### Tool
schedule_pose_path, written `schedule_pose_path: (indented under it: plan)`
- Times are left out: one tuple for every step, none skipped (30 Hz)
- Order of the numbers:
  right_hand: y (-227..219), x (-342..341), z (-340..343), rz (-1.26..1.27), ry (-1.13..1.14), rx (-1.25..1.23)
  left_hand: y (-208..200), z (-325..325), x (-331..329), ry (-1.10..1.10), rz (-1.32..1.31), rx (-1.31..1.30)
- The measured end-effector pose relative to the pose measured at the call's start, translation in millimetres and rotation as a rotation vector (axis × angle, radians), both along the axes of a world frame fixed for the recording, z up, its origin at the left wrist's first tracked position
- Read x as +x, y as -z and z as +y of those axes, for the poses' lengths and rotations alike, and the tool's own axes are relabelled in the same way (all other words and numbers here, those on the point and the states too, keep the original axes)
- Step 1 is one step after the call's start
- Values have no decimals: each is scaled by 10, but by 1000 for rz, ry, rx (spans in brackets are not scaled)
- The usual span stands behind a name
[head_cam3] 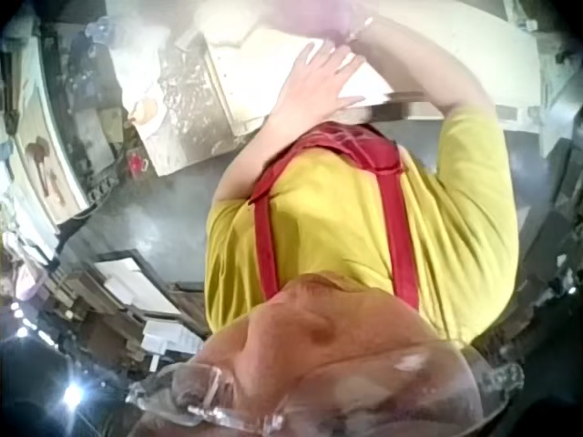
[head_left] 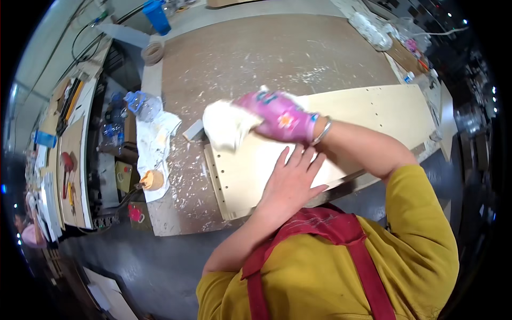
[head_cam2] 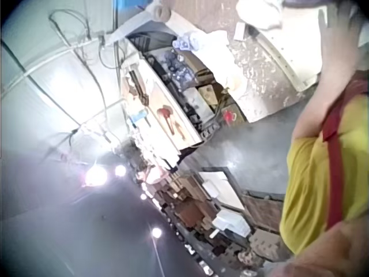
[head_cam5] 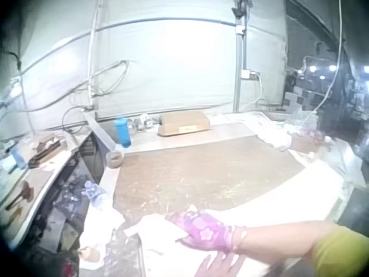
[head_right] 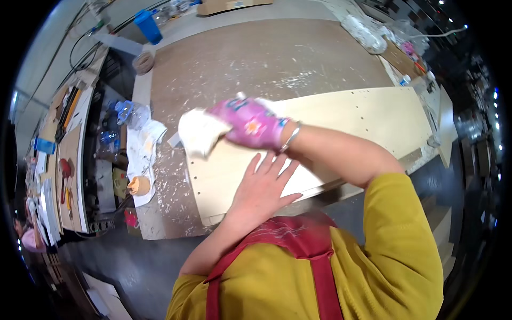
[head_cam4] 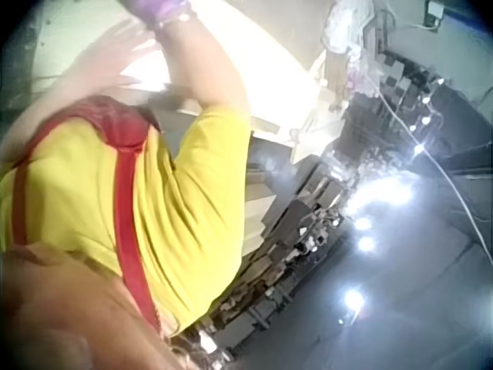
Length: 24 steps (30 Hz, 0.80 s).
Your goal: The person wipes the surface of a light-colored wooden board with a white cloth. They flip the board over to wipe the other side and continue wiping the edges and surfaces repeatedly. The person occasionally pauses to adjust the cloth or pick up a bottle from the table.
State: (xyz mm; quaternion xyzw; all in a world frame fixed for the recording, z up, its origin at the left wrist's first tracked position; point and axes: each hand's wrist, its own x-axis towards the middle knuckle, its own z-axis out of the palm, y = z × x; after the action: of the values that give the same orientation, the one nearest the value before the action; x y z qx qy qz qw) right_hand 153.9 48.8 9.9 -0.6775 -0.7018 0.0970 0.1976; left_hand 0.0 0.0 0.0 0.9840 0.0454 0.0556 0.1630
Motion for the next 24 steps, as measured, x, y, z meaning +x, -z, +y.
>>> schedule_pose_path:
  plan:
    - [27, 176, -87, 3, 133, -75, 46, 31, -49, -31, -108, 15]
    - [-21, 387, -271, 124, 257, -122, 39, 70, -81, -30, -136, 9]
    - [-145, 734, -675, 221, 379, -204, 30, -104, 9, -22, -154, -49]
    - [35, 1160, -945, 102, 471, -58, 6, -111, 36, -8, -162, -54]
    - [191, 1705, -1229, -3, 437, 27, -19, -80, 16, -7, -161, -57]
    - [223, 1990, -1541, -106, 599, 84, -60, 19, -26, 13, -224, -178]
    - [222, 2274, -1882, -328, 463, 263, -62, 203, -117, -63, -330, -319]
    - [375, 2666, -2221, -475, 620, 390, -67, 458, -214, -111, -442, -466]
    - [126, 2410, -2084, -61, 893, 336, -39, 799, -326, -324, -568, -399]
    - [200, 2522, -2286, 104, 866, 436, -190, 1114, -468, -485, -529, -312]
    - [329, 2443, -2298, 64, 854, 371, -108, 1506, -548, -585, -527, -90]
    - [425, 2333, -2297, 24, 830, 308, 66, 1873, -677, -615, -408, -6]
    - [475, 2241, -2275, -22, 803, 253, 272, 2142, -778, -644, -294, 78]
    - [498, 2241, -2220, 5, 766, 286, 440, 2252, -807, -673, -134, 111]
    - [506, 2272, -2228, 27, 739, 315, 590, 2322, -805, -693, 25, 134]
    - [536, 2291, -2253, 52, 715, 344, 704, 2339, -783, -678, 50, 178]
    - [553, 2303, -2297, 13, 752, 339, 791, 2349, -712, -657, 71, 219]
    - [548, 2284, -2283, 68, 748, 339, 845, 2380, -654, -669, 123, 201]
    - [529, 2268, -2303, 116, 752, 333, 877, 2400, -596, -671, 175, 175]
    - [538, 2267, -2299, 119, 736, 327, 888, 2422, -636, -668, 110, 129]
    - [536, 2287, -2338, 113, 729, 319, 854, 2434, -671, -680, 89, 154]
    - [549, 2314, -2379, 106, 725, 309, 768, 2438, -720, -687, 68, 177]
    - [587, 2351, -2394, 103, 711, 326, 668, 2464, -785, -694, 48, 199]
    - [631, 2402, -2402, 98, 697, 344, 548, 2529, -897, -776, 20, 241]
